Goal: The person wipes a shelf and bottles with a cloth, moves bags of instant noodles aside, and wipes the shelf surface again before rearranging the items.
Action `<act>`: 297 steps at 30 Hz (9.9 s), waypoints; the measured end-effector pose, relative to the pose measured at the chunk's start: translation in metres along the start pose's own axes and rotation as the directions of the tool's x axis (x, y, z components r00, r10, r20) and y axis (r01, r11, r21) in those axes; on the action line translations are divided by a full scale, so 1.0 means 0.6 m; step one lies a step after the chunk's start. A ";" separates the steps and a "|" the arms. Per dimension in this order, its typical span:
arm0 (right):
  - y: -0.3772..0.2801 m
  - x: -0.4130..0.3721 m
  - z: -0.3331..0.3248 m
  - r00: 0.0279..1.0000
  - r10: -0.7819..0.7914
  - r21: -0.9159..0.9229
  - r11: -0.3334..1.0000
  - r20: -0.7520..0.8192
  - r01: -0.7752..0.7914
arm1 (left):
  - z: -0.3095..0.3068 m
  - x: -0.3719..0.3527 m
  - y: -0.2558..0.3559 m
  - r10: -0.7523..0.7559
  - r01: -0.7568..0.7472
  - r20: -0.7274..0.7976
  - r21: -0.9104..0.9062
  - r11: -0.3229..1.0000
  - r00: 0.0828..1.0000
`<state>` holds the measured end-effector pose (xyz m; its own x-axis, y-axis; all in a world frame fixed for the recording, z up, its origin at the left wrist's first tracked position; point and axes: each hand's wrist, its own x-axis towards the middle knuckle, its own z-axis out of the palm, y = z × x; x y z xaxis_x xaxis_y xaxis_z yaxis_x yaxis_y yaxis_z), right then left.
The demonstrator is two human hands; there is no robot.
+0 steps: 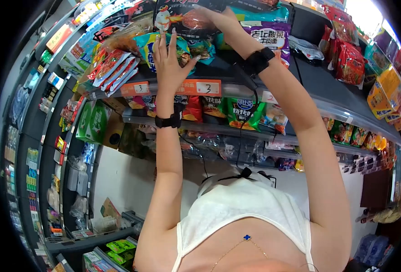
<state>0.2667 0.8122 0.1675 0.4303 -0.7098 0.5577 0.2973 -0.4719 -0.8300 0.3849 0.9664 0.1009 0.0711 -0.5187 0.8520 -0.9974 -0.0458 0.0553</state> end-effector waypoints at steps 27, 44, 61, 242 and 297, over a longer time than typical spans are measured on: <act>-0.118 -0.058 -0.401 0.923 -0.073 0.412 0.880 -0.377 0.238 | 0.025 -0.009 0.010 -0.091 0.064 -0.121 -0.213 0.975 0.988; 0.010 -0.217 -0.195 0.976 -0.142 -0.095 0.987 -0.164 0.127 | 0.019 -0.070 0.139 0.043 -0.112 -0.177 -0.398 0.910 0.983; -0.037 -0.274 -0.229 0.929 -0.361 -0.729 0.658 -0.084 0.190 | 0.040 -0.095 0.147 -0.121 0.094 -0.080 -0.283 0.954 0.989; -0.126 0.240 -0.789 0.909 0.406 -0.972 -0.158 0.099 0.176 | -0.175 -0.202 0.466 -0.930 0.237 0.222 -0.959 -0.155 0.292; -0.091 -0.003 -0.779 0.841 0.466 -0.962 0.121 0.274 0.247 | -0.162 -0.217 0.473 -0.836 0.443 0.444 -0.851 -0.282 0.323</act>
<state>-0.1484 0.5947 0.2083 0.7343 -0.6735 0.0848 -0.6775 -0.7349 0.0298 0.0918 1.1036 0.0563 0.8611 -0.5084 -0.0027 0.3037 0.5101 0.8048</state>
